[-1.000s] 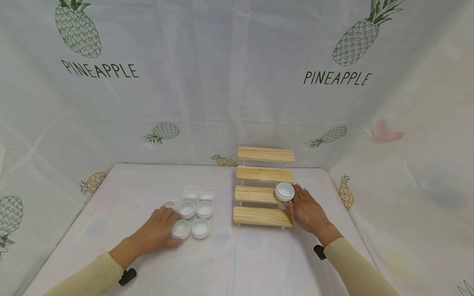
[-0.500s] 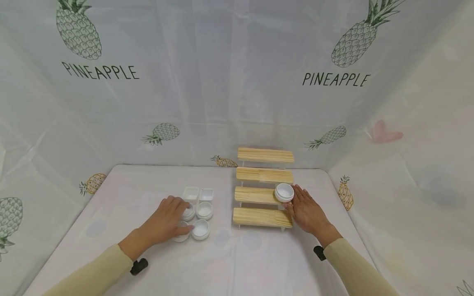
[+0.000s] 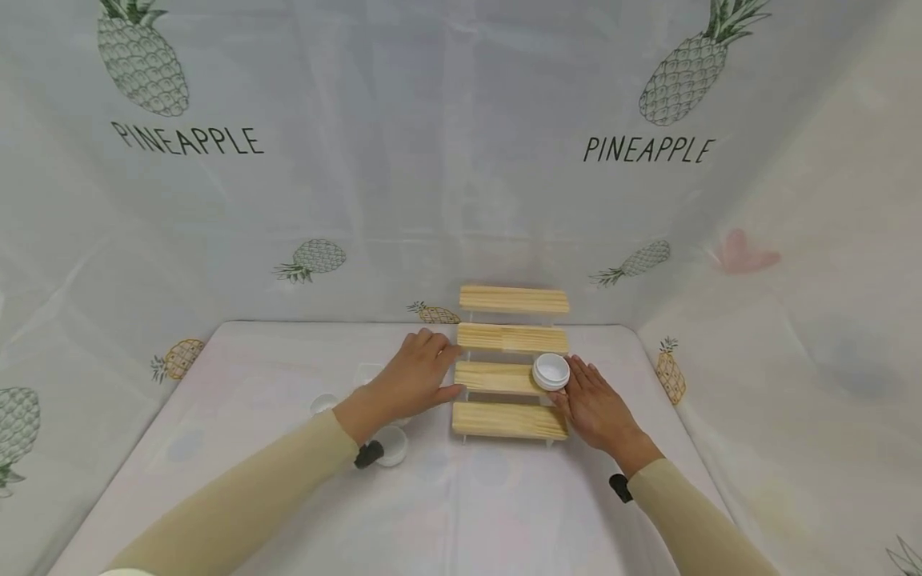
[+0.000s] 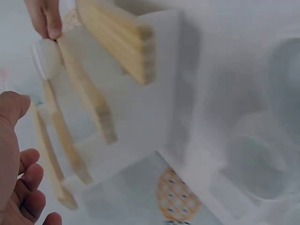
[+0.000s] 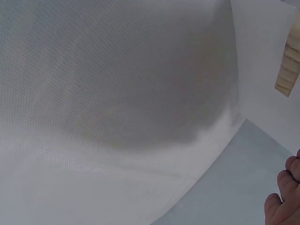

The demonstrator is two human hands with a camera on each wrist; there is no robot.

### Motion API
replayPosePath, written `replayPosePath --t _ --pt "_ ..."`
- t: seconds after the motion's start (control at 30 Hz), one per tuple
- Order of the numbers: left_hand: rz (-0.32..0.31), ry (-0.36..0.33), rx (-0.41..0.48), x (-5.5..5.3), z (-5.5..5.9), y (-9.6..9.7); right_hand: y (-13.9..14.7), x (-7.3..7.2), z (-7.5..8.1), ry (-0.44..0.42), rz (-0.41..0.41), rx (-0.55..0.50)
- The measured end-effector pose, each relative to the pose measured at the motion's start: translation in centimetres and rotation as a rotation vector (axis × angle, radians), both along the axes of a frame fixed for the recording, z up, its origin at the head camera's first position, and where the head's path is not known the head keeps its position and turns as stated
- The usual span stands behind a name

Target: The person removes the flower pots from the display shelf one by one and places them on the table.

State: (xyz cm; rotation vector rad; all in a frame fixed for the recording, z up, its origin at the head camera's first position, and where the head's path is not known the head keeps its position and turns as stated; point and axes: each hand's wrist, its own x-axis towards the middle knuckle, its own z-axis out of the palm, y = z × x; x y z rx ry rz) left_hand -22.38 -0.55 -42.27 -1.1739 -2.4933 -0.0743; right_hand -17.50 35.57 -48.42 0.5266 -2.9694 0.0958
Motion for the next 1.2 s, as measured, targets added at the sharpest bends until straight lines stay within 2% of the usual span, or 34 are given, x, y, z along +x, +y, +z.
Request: replayPosePath --t 0.13,0.27,0.53,0.87,1.07,1.2 --pt "0.001 0.011 -0.061 -0.7 1.3 3.5 0.1 -0.1 0.0 -0.002 -0.004 0.004" --pt "0.009 0.006 -0.1 -1.3 1.6 5.9 0.1 -0.2 -0.1 0.004 -0.01 0.019" --pt "0.029 -0.03 -0.124 -2.1 1.1 8.6 0.1 -0.2 0.1 -0.01 -0.016 0.026" --pt "0.008 -0.004 -0.152 -2.5 0.8 11.6 0.0 -0.2 0.1 -0.006 -0.012 0.035" --pt "-0.003 -0.048 -0.179 -2.5 0.1 13.7 0.2 -0.2 0.1 0.001 -0.002 0.04" --pt "-0.003 -0.065 -0.193 -2.5 -0.5 14.5 0.2 -0.3 0.0 -0.003 -0.001 0.032"
